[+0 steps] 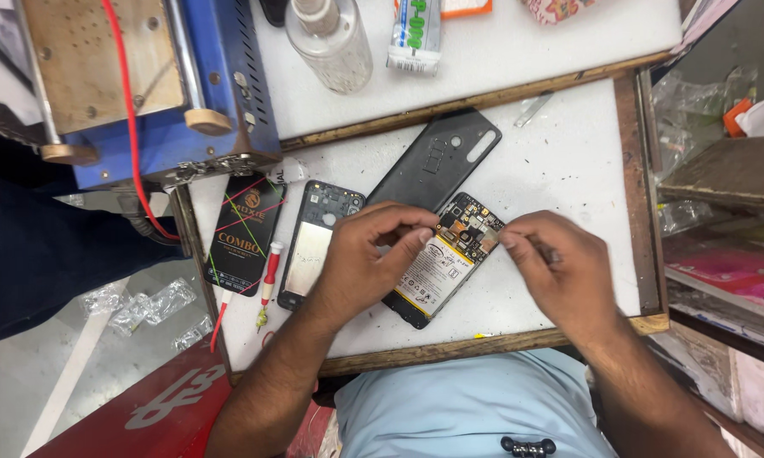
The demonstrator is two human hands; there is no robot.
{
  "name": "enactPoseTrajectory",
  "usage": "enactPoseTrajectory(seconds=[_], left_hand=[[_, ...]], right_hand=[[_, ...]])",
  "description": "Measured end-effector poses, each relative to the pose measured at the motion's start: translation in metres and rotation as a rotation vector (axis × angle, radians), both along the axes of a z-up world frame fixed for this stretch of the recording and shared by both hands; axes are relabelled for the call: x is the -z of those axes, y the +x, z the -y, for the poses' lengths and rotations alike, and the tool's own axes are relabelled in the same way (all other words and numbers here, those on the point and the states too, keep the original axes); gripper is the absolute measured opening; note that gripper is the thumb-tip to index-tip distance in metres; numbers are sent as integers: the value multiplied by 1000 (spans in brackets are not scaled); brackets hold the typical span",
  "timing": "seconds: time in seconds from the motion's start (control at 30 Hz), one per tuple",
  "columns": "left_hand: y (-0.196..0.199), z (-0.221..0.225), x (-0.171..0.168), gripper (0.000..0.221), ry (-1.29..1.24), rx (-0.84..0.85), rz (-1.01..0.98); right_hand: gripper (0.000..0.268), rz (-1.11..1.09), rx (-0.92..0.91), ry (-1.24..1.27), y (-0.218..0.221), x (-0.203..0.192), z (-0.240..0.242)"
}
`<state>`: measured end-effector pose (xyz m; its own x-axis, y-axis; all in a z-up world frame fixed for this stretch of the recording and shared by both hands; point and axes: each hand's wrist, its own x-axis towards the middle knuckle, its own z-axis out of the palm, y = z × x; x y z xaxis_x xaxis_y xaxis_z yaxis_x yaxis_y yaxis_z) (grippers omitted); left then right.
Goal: The person assembles a smartphone by connecting internal components, installing the battery, and attaching the back cover. The person handles the motherboard, battery, and casing, then secures the back cover onto the device.
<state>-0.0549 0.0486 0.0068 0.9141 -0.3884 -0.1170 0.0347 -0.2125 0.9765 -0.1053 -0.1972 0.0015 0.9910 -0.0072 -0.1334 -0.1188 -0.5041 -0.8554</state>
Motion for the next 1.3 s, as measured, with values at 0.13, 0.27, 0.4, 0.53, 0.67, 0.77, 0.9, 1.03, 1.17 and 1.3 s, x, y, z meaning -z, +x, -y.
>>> enactPoseTrajectory(seconds=[0.13, 0.27, 0.4, 0.53, 0.67, 0.77, 0.9, 1.03, 1.17, 1.3], left_hand=[[5, 3, 2, 18, 91, 28, -29], [-1, 16, 9, 19, 222, 110, -70], [1, 30, 9, 17, 224, 145, 9], [5, 36, 17, 15, 283, 162, 62], [5, 38, 23, 16, 286, 154, 116], [4, 39, 23, 16, 299, 154, 91], [4, 40, 23, 15, 320, 161, 111], [4, 40, 23, 15, 334, 175, 114], [4, 40, 23, 16, 337, 183, 139], [3, 39, 25, 16, 343, 188, 121]], right_hand=[[11, 138, 33, -136, -15, 7, 12], [17, 352, -156, -301, -25, 26, 12], [32, 349, -272, -378, -28, 18, 13], [41, 292, -377, -409, -23, 13, 15], [43, 274, -426, -421, -18, 13, 17], [41, 294, -435, -442, -16, 14, 18], [44, 336, -458, -487, -15, 15, 18], [47, 330, -469, -514, -16, 14, 17], [48, 340, -465, -508, -16, 16, 17], [45, 330, -480, -516, -18, 19, 17]])
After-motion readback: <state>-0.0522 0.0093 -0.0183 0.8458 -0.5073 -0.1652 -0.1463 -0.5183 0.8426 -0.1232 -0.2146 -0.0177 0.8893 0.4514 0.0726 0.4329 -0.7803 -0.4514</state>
